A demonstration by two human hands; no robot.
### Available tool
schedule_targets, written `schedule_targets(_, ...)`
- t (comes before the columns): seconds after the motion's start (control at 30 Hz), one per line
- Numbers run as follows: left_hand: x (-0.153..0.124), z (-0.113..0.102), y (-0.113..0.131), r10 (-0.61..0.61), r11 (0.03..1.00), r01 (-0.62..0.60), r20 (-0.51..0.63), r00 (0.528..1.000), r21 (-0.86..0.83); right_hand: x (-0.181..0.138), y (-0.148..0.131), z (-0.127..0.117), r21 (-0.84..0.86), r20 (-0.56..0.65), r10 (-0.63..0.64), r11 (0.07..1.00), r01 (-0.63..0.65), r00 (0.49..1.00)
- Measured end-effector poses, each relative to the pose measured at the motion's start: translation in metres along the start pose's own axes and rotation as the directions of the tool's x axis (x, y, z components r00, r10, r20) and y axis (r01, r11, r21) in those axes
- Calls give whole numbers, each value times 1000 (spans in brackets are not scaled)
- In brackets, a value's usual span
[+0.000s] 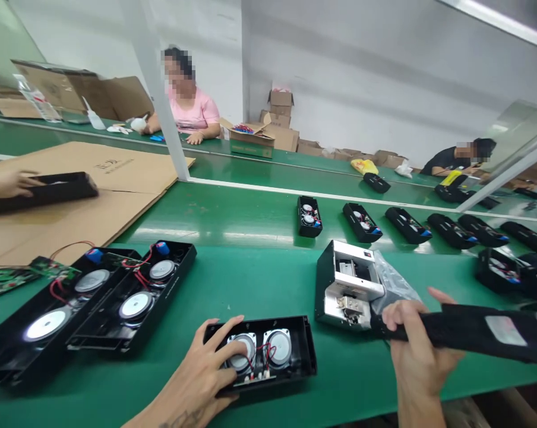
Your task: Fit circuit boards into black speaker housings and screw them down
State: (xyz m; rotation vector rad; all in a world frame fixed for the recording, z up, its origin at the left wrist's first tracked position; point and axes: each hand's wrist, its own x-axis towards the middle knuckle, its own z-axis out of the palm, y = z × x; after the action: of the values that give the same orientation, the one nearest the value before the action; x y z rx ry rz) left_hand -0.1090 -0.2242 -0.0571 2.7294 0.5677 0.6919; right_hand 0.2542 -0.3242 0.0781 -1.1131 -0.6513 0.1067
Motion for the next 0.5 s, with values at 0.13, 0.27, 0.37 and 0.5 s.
schedule_targets(0.13,14,2,9,10,1000,-10,-18,1000,13,13,14,8,-174,60,-30,984,40,998)
schedule_targets(0.27,24,-8,18,0,1000,-1,51,999,23,15,29,10,-274,185,69,962,-16,980)
schedule_targets(0.37,25,-12,19,-34,999,33,84,996,20,1,21,7,-295,321,207,949,-110,924)
schedule_targets(0.5,24,-11,19,-35,999,32,136,990,29,-40,-5,5,-113,400,368,928,-354,839)
